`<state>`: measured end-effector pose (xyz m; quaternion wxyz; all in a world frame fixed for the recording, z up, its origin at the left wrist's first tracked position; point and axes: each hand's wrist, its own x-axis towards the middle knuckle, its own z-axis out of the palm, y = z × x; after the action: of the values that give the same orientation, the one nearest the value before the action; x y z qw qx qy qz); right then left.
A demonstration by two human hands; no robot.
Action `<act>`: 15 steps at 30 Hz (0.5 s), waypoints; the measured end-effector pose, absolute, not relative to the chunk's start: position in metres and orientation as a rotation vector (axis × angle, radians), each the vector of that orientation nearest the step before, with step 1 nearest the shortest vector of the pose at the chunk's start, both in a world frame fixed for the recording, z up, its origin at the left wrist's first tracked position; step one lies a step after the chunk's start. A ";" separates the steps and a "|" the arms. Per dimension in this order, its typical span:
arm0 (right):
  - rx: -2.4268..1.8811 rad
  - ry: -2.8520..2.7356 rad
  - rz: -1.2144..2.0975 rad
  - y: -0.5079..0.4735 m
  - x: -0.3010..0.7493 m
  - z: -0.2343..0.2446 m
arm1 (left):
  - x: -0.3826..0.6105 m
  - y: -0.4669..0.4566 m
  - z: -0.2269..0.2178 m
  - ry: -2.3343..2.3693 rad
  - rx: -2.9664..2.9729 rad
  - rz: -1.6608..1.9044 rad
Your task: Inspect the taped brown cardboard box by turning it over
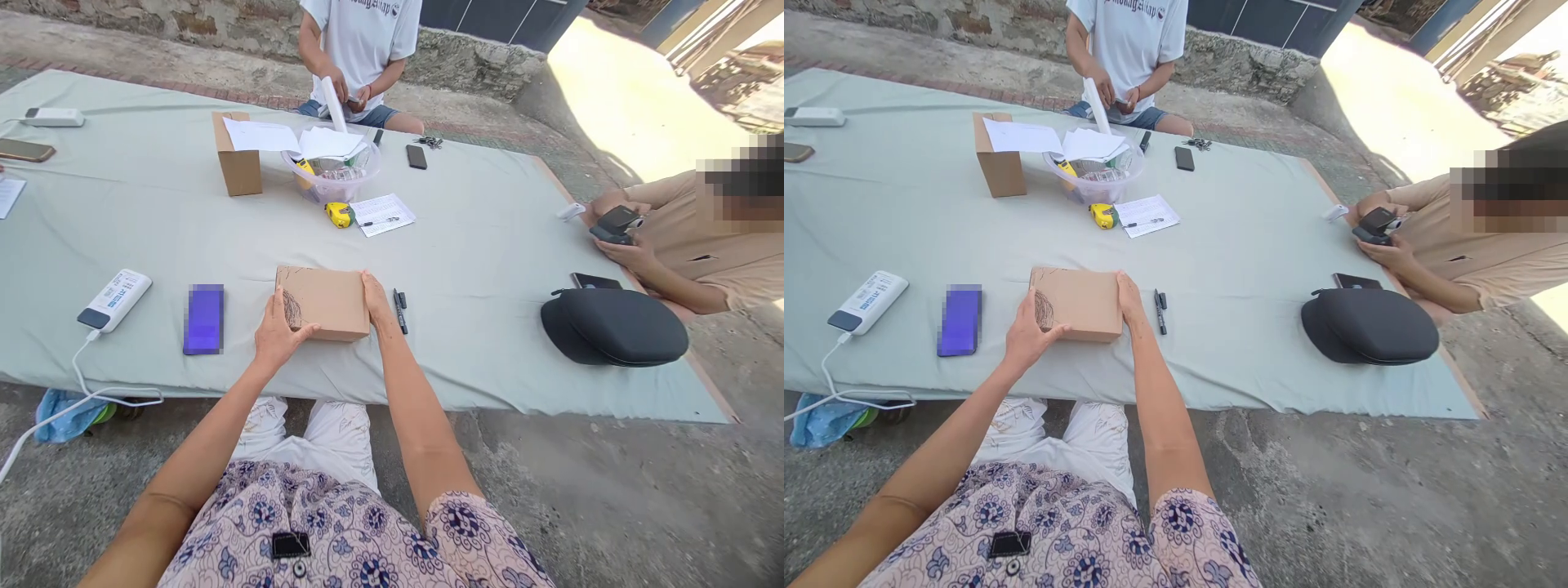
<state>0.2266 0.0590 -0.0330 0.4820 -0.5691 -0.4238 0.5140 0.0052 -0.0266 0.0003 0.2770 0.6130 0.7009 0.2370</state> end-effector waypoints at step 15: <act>-1.289 -1.070 1.066 0.022 0.215 -0.018 | -0.026 -0.010 0.007 1.748 1.256 0.906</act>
<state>0.2153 0.0220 -0.0180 0.5463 -0.5436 -0.4515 0.4496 -0.0262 -0.0098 0.0067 0.3924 0.4947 0.6885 0.3568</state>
